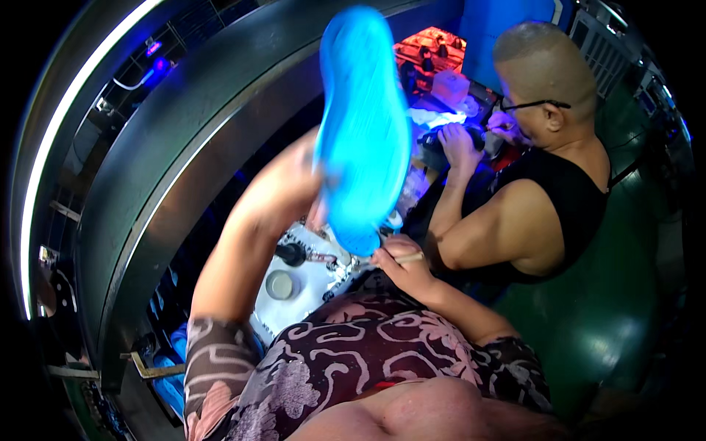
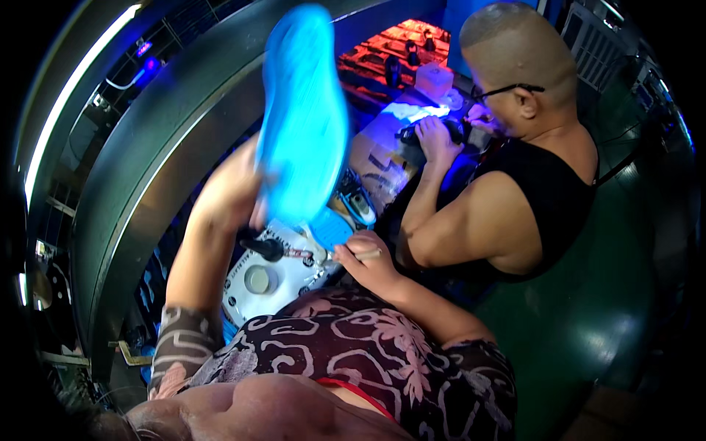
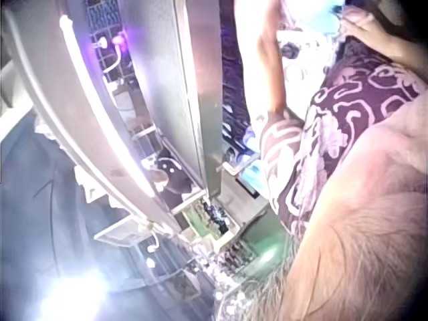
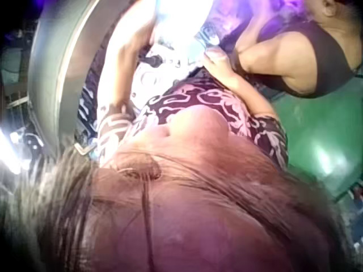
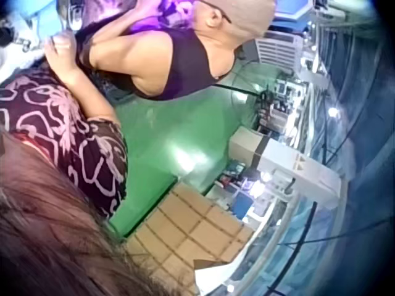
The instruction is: The person applies glue to the bottom of blue foam shoe soles using a brush, handling one sole at a time from a stack and placing them back on a conveyor belt.
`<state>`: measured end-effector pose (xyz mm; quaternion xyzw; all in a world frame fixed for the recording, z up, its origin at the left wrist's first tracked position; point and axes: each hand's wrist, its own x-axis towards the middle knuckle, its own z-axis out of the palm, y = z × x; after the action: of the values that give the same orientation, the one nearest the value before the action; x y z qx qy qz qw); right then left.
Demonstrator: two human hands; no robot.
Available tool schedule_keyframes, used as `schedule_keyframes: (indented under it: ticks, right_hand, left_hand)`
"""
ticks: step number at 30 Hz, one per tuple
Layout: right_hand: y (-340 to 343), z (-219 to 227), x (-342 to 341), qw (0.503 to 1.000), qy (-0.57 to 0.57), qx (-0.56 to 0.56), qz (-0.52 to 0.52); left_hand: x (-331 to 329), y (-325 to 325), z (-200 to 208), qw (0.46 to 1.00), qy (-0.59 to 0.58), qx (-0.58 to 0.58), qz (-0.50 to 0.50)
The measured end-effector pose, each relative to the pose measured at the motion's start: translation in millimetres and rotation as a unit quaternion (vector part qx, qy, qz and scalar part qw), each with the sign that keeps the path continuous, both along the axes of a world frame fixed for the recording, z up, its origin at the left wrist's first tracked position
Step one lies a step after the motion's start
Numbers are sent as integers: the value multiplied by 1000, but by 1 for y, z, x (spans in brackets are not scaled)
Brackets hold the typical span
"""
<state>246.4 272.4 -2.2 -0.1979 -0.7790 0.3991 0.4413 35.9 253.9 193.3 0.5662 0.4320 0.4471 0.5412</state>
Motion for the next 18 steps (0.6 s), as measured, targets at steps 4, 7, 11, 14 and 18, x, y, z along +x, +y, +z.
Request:
schedule_keyframes:
  ticks: [4, 7, 11, 14, 18]
  right_hand:
    - [7, -2, 21, 999, -36, 15, -17]
    - [12, -7, 26, 999, -49, -2, -16]
    - [14, -8, 27, 997, -2, -76, -2]
    - [11, -19, 16, 990, 18, -136, 22]
    - [6, -23, -4, 982, 2, -181, 56]
  left_hand:
    - [-6, 215, 68, 900, -346, 33, 262]
    - [11, 217, 95, 856, -318, 249, 323]
    - [35, 140, 69, 835, -59, 435, 331]
    - [1, 44, -4, 774, 203, 502, 329]
    - [-57, -112, -83, 704, 497, 389, 327]
